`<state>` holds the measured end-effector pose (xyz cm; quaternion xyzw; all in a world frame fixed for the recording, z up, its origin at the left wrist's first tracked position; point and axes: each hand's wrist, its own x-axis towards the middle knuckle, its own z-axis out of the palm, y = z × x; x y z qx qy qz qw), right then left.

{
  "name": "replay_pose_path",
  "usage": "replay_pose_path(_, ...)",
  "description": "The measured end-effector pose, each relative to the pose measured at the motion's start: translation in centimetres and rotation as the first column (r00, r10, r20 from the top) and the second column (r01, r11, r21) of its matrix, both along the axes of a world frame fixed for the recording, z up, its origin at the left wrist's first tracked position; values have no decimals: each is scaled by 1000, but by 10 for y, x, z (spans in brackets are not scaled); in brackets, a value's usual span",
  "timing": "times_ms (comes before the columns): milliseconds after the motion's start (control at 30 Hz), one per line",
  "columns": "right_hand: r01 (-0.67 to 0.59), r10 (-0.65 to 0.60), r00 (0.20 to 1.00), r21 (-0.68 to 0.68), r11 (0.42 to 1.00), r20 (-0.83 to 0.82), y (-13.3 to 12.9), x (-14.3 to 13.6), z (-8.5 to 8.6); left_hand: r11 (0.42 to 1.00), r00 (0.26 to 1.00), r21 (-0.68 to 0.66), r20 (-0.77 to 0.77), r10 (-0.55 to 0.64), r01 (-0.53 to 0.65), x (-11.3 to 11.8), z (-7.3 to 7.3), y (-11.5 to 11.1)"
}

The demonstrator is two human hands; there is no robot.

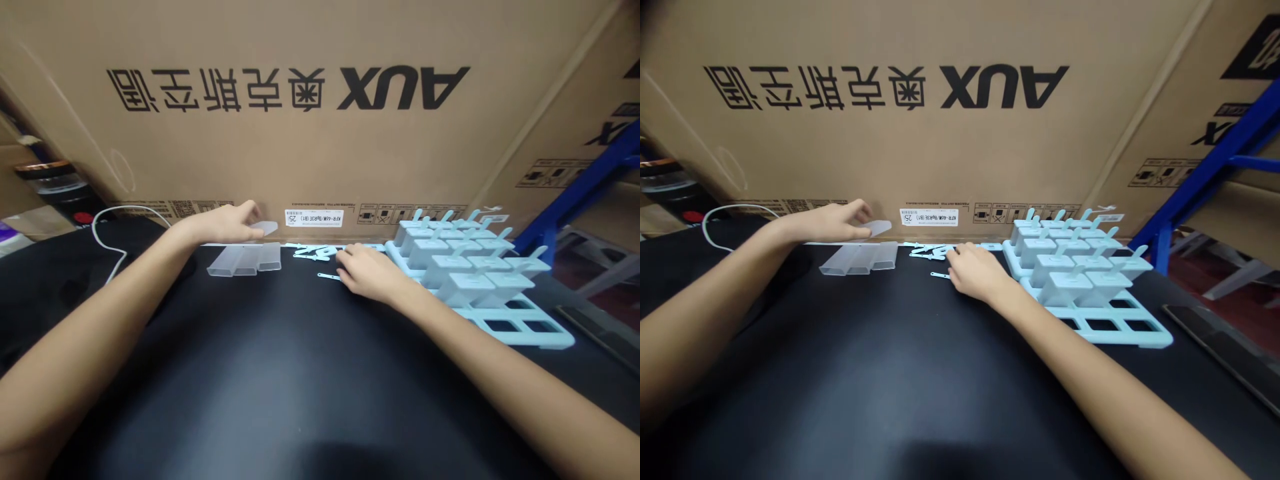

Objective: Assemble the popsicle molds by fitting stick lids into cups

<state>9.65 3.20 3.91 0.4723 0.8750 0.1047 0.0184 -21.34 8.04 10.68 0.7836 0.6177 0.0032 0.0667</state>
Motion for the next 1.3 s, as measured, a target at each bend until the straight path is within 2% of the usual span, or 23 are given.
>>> replay_pose_path(100, 126, -126, 992, 11, 992, 25, 13, 12, -6, 994, 992, 11, 68, -106, 105, 18, 15, -22)
replay_pose_path(200, 158, -158, 987, -21, 987, 26, 19, 21, -10, 964, 961, 17, 72, -266, 265, 40, 18, -42)
replay_pose_path(333, 163, -165, 986, -60, 985, -19, 15, 27, -7, 885, 872, 43, 157, -464, 464, 65, 12, -60)
replay_pose_path(433, 176, -180, 982, -67, 982, -61, 8, 31, 1, 861, 809, 68, 309, -499, 505, 81, 2, -72)
replay_pose_path(500, 153, -164, 969, -76, 985, -185, 2, 35, 8, 851, 762, 93, 404, -506, 516, 93, -8, -76)
replay_pose_path(533, 129, -153, 940, -97, 987, -305, -2, 37, 12, 845, 738, 106, 440, -512, 523, 98, -15, -78)
replay_pose_path(567, 96, -147, 877, -133, 986, -457, -7, 39, 16, 839, 716, 120, 465, -520, 531, 103, -22, -79)
replay_pose_path(600, 53, -158, 773, -186, 981, -614, -13, 40, 19, 832, 696, 142, 482, -532, 537, 108, -31, -79)
replay_pose_path(667, -59, -241, 502, -311, 949, -831, -27, 42, 25, 821, 657, 204, 511, -555, 534, 117, -49, -78)
replay_pose_path(733, -191, -353, 280, -412, 891, -893, -41, 41, 27, 818, 623, 249, 545, -561, 519, 123, -65, -78)
replay_pose_path(800, -312, -452, 166, -481, 819, -877, -52, 38, 26, 812, 590, 276, 573, -569, 514, 126, -76, -79)
replay_pose_path(900, -418, -550, 115, -543, 729, -827, -60, 34, 19, 793, 526, 347, 606, -597, 501, 129, -85, -82)
replay_pose_path(1033, -487, -590, 114, -563, 668, -799, -60, 31, 10, 805, 398, 438, 709, -583, 399, 131, -91, -85)
replay_pose_path(1167, -523, -577, 119, -545, 655, -808, -60, 32, 5, 776, 207, 498, 773, -600, 388, 133, -102, -83)
replay_pose_path(1233, -536, -560, 98, -518, 667, -823, -60, 32, 5, 733, 126, 569, 752, -647, 373, 134, -109, -79)
replay_pose_path(1300, -549, -552, 70, -494, 675, -831, -61, 32, 6, 667, 77, 656, 691, -719, 353, 134, -115, -74)
